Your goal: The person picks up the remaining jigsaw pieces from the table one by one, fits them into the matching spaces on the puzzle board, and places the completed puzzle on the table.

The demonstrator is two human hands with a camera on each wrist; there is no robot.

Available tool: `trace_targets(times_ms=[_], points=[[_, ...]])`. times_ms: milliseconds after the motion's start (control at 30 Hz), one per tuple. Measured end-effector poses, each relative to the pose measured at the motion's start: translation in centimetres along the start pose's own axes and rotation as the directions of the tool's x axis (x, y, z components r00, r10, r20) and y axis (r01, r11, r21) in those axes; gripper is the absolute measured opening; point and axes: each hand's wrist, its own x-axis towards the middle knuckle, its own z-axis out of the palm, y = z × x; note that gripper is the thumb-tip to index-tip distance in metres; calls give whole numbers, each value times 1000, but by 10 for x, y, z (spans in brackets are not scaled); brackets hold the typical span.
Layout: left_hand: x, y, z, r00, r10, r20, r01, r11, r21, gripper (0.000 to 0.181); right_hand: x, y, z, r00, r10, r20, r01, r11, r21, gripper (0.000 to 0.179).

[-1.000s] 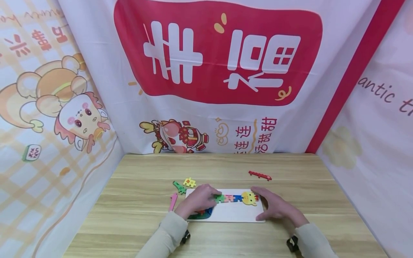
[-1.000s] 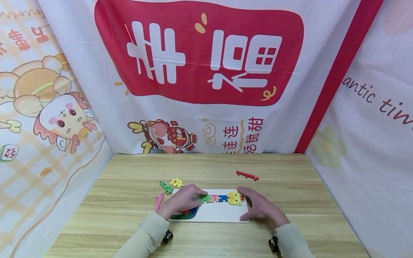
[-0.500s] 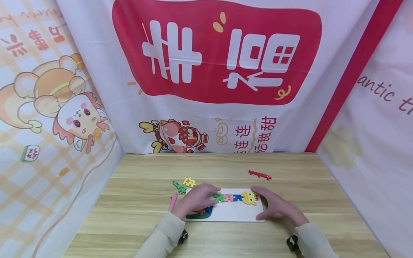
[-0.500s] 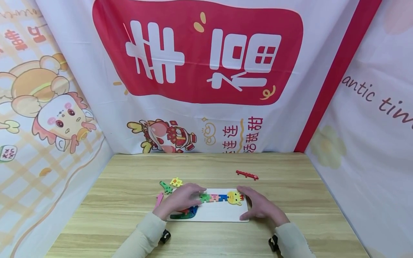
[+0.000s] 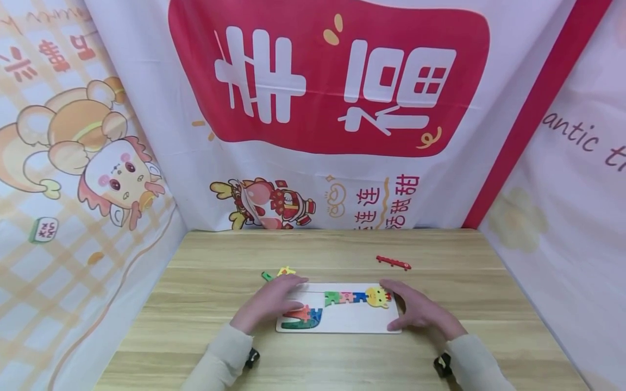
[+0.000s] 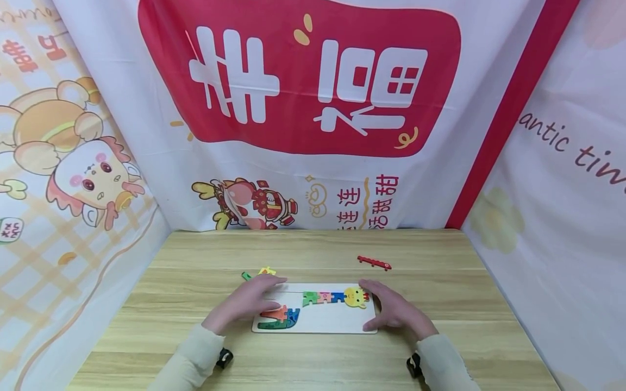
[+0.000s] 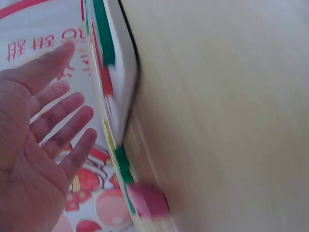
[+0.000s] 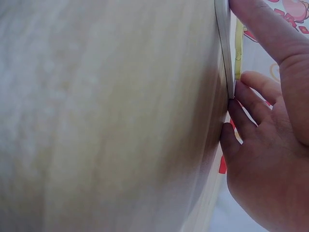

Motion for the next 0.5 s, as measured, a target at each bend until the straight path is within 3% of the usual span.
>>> trace_targets(times_ms=[267,500], points=[[-28,-26,-9,999,-10,54,10,1000,-4,96,0,-2,-1,1000,-1,-9,1,1000,-2,115],[-35,-35,-4,997,30,75,-35,997,68,109,0,-3,0,1000,-3,-10,3,1000,-3,115]])
